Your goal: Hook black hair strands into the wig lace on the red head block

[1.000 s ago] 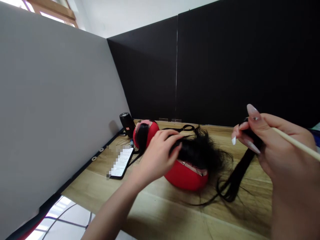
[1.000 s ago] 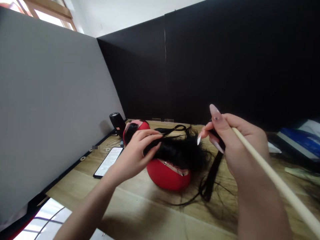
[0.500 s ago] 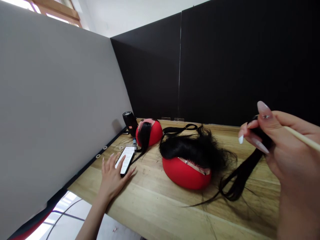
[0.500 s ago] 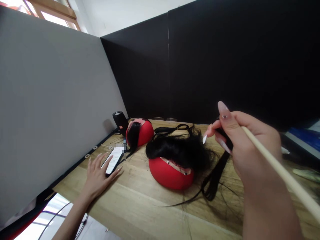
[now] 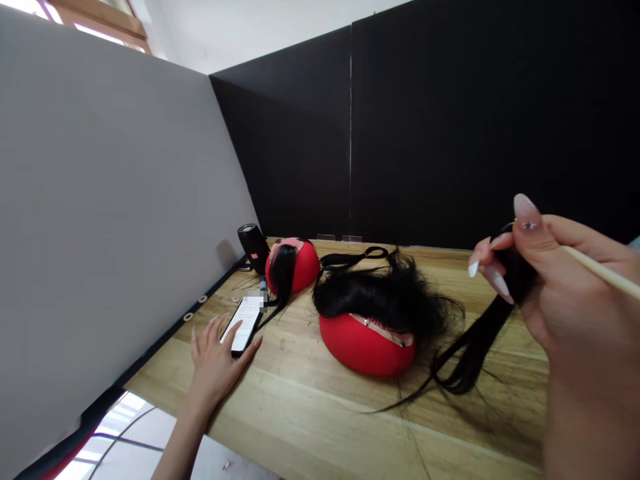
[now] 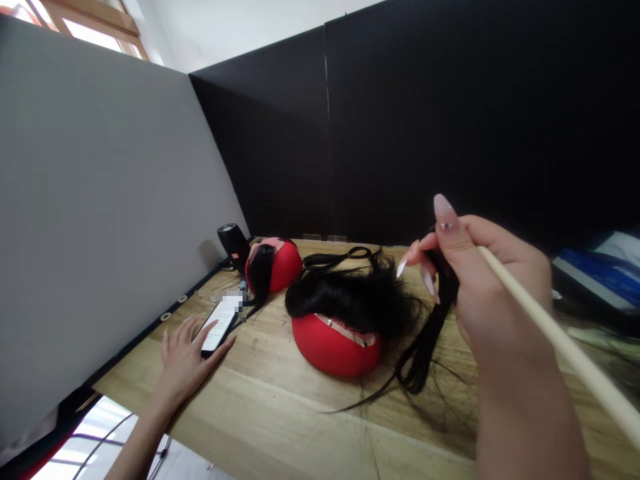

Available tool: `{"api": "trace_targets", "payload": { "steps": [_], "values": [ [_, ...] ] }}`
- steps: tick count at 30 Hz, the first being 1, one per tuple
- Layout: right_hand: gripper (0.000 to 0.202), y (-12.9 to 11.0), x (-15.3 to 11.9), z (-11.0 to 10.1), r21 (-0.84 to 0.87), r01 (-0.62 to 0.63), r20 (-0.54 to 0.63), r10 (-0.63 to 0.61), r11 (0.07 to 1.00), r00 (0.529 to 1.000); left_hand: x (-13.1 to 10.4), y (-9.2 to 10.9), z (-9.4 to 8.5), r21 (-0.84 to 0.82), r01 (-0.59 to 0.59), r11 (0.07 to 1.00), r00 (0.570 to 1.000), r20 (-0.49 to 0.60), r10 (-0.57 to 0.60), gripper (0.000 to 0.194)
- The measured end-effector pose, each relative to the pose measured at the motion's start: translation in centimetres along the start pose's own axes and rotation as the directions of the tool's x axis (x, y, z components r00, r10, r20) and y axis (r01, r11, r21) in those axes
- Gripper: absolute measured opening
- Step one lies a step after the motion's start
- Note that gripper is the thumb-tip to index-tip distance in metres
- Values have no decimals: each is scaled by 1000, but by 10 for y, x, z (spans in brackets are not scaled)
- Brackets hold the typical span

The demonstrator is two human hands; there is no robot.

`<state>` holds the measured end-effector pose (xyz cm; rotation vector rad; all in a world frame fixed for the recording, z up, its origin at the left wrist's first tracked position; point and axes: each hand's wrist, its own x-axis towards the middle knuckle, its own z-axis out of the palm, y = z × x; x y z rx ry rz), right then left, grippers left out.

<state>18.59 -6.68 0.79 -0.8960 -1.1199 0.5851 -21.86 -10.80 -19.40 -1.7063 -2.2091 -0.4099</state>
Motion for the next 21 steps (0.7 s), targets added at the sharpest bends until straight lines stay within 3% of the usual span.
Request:
{"api": "trace_targets", "payload": {
  "steps": [7,15,21],
  "values": [
    [34,1,-1,-1,-34,-6,23,7,999,1000,-1,0,-3,3,-7,1000,1000,-18,7,67],
    [33,0,-1,-1,-43,21,2,-21,999,1000,-22,-9,-13,18,-33,999,987,-157,36,49],
    [29,0,0,-1,8,25,11,-25,1000,1000,-26,-8,-15,52,-21,998,987,-156,28,52]
  ]
}}
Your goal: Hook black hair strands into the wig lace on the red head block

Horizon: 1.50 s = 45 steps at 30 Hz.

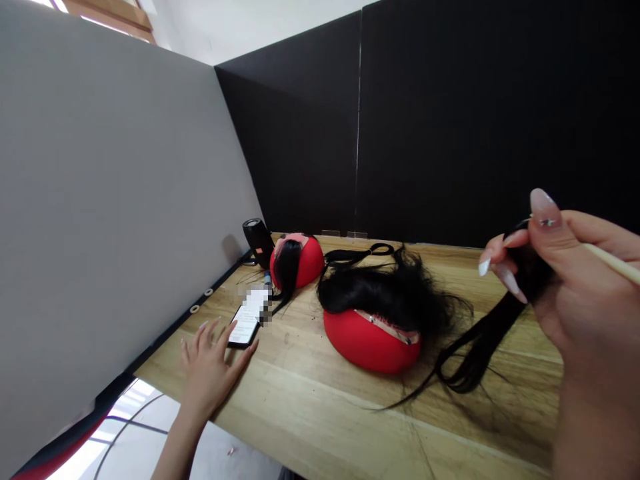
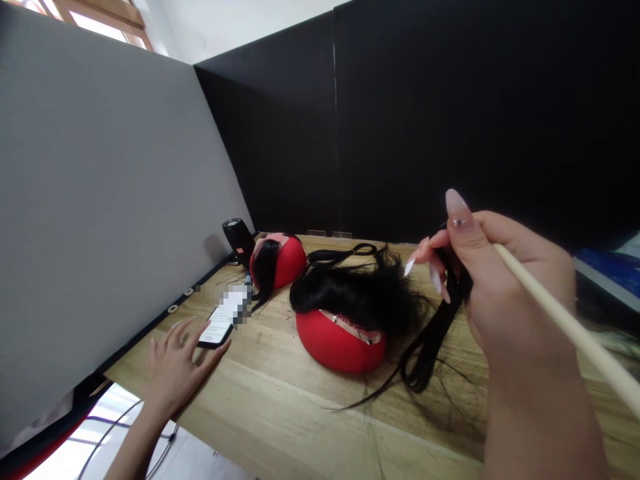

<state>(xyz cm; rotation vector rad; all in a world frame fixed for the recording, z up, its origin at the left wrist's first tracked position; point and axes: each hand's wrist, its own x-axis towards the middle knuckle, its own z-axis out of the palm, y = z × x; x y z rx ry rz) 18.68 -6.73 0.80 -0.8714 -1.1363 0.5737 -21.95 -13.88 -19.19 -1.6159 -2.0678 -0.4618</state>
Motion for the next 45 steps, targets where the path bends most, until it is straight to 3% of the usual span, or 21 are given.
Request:
{"api": "trace_targets", "payload": {
  "steps": [4,7,17,37,41,45],
  "values": [
    [30,3,1,0,-21,15,-28,-16,1000,999,1,-2,1,5,-123,992,958,-262,120,33],
    [31,5,1,-1,-36,14,-55,-16,999,998,-1,-4,0,19,-189,982,922,-340,184,23],
    [28,9,2,-1,30,87,-48,-85,996,995,-1,-7,2,74,-255,964,906,-330,265,26],
    [29,4,4,-3,95,108,-47,-103,990,993,-3,-8,5,42,-230,972,916,-329,231,28],
    [37,5,9,-5,273,-65,112,36,960,993,-3,-8,6,48,-216,975,919,-328,220,30],
    [38,5,11,-3,242,-147,65,135,959,989,-4,-9,4,35,-215,976,907,-362,213,27]
  ]
}}
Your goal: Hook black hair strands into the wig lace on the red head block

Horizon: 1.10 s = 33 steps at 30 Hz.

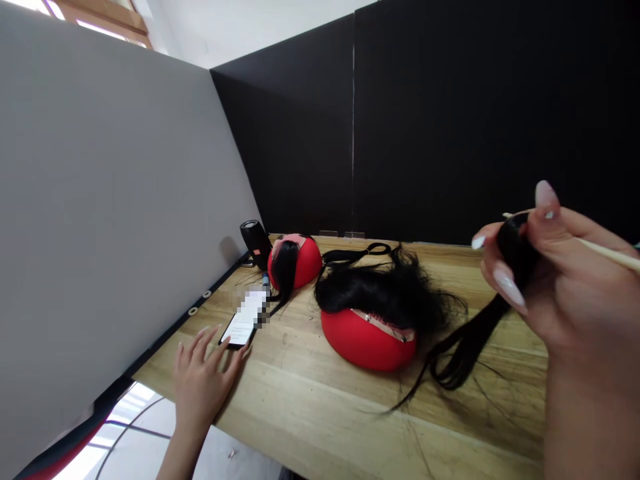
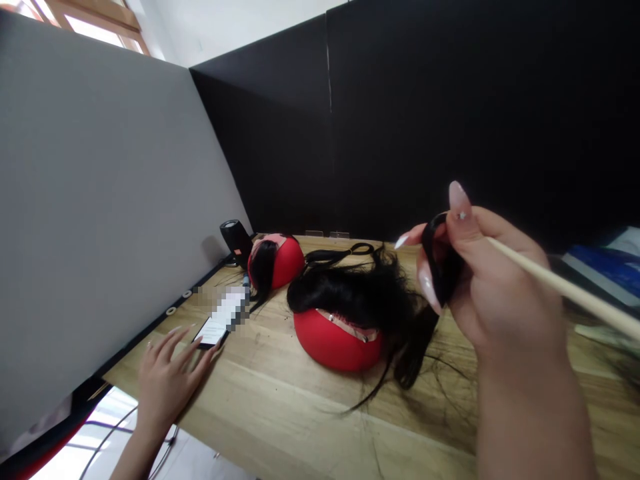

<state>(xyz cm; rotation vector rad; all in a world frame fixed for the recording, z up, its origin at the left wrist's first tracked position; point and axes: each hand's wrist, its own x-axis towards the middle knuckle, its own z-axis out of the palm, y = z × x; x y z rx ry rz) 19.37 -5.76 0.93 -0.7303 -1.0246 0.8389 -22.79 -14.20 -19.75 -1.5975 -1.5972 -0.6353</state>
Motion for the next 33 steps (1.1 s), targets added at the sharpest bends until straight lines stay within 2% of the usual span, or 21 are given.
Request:
{"api": "trace_targets", "payload": {
  "steps": [5,10,15,23,33],
  "values": [
    [36,-1,-2,3,-77,10,-56,-14,997,998,-1,0,-4,-3,-34,999,999,8,34,19],
    [36,0,-3,2,-107,26,-67,-34,994,997,-1,1,-1,-6,-26,1000,997,72,26,25],
    [36,0,-4,1,-116,17,-42,-22,993,999,-2,-3,6,-90,-31,995,986,161,45,29],
    [37,0,-4,1,-126,26,-9,-27,992,1000,2,-5,6,-173,-109,979,985,111,129,22],
    [36,-1,-4,3,-130,29,-5,-30,991,1000,10,1,2,-251,-199,947,963,128,236,17]
  ]
}}
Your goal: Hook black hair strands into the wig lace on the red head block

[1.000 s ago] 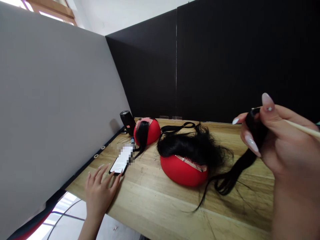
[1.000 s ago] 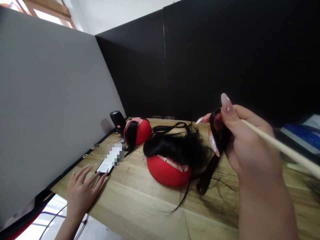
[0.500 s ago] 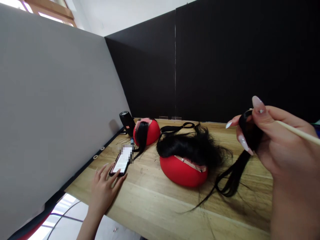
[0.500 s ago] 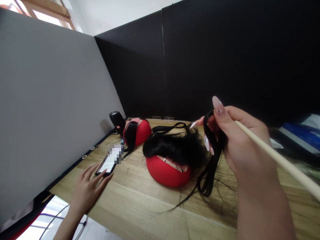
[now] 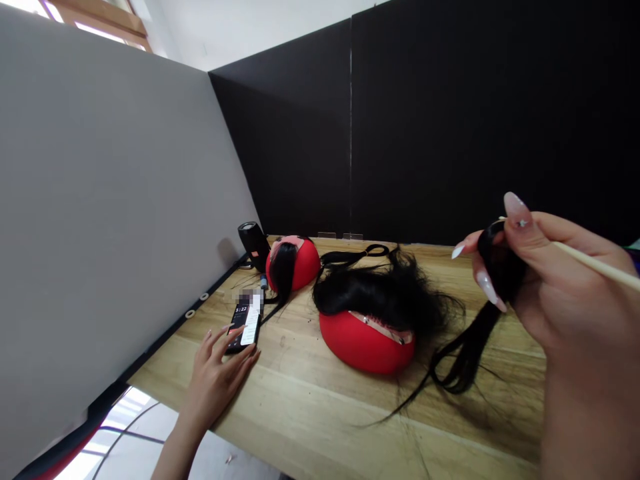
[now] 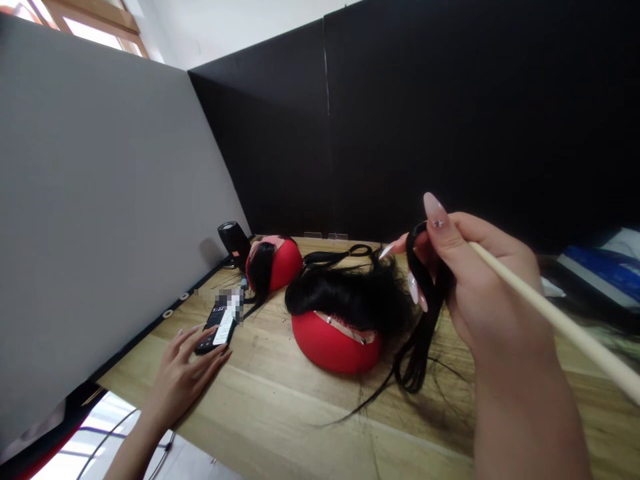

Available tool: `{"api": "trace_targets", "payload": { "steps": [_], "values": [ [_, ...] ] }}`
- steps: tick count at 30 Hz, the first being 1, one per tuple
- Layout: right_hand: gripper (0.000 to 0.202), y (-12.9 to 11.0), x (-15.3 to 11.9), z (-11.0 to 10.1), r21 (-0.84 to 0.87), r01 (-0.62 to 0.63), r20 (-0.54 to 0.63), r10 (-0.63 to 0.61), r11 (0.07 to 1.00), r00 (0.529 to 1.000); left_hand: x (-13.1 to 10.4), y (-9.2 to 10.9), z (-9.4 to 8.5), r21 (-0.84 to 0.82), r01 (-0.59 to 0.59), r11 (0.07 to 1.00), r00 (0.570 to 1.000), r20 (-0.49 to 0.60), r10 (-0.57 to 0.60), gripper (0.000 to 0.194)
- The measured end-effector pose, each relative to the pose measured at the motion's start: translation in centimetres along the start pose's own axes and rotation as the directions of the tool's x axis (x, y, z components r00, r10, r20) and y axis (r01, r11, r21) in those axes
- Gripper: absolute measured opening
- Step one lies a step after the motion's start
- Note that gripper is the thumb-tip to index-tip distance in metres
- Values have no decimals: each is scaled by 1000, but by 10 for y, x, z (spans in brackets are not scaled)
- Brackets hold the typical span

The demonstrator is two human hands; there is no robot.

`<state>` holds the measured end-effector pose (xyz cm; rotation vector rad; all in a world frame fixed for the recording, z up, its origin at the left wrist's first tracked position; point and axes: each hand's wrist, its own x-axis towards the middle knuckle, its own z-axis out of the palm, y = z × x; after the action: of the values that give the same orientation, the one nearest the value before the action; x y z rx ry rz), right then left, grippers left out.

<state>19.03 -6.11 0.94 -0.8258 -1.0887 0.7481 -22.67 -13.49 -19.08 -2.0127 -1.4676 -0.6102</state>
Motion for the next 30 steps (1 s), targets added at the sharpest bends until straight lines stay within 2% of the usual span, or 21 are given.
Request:
{"api": "trace_targets", "payload": {
  "steps": [3,5,7,9,12,14,16,17,20,22,25,30],
  "values": [
    [35,2,1,-1,-10,-8,-8,8,1000,1000,2,5,-1,-52,-23,998,1000,16,23,19],
    [34,3,1,-4,-29,-5,13,5,1000,1000,8,15,-3,-115,-40,993,999,-10,39,23],
    [34,5,1,-7,-103,10,64,-3,995,998,21,34,-8,-224,-54,973,998,-35,48,28],
    [35,5,0,-10,-272,61,176,-12,960,984,43,58,-19,-358,-61,932,998,-27,55,32],
    [35,5,-5,-9,-448,156,422,55,880,905,89,96,-43,-488,-63,870,998,-16,63,36],
    [36,4,-9,-4,-442,163,546,120,882,829,123,117,-59,-544,-84,835,996,-27,83,49],
    [35,4,-14,2,-415,157,616,149,896,774,153,133,-71,-553,-71,830,997,-25,69,65],
    [34,4,-16,4,-408,163,641,154,898,752,166,141,-74,-549,-75,833,997,-24,75,66],
    [32,4,-18,9,-377,185,689,142,907,711,194,160,-81,-553,-136,822,990,-37,139,38],
    [32,4,-18,8,-353,159,697,146,922,702,206,170,-84,-576,-176,798,981,-35,190,25],
    [31,0,-15,5,-315,106,683,148,943,715,216,178,-89,-641,-215,737,964,-20,264,25],
    [34,-7,-10,-1,-270,52,676,151,962,721,226,175,-105,-771,-225,595,931,10,365,19]
  ]
}}
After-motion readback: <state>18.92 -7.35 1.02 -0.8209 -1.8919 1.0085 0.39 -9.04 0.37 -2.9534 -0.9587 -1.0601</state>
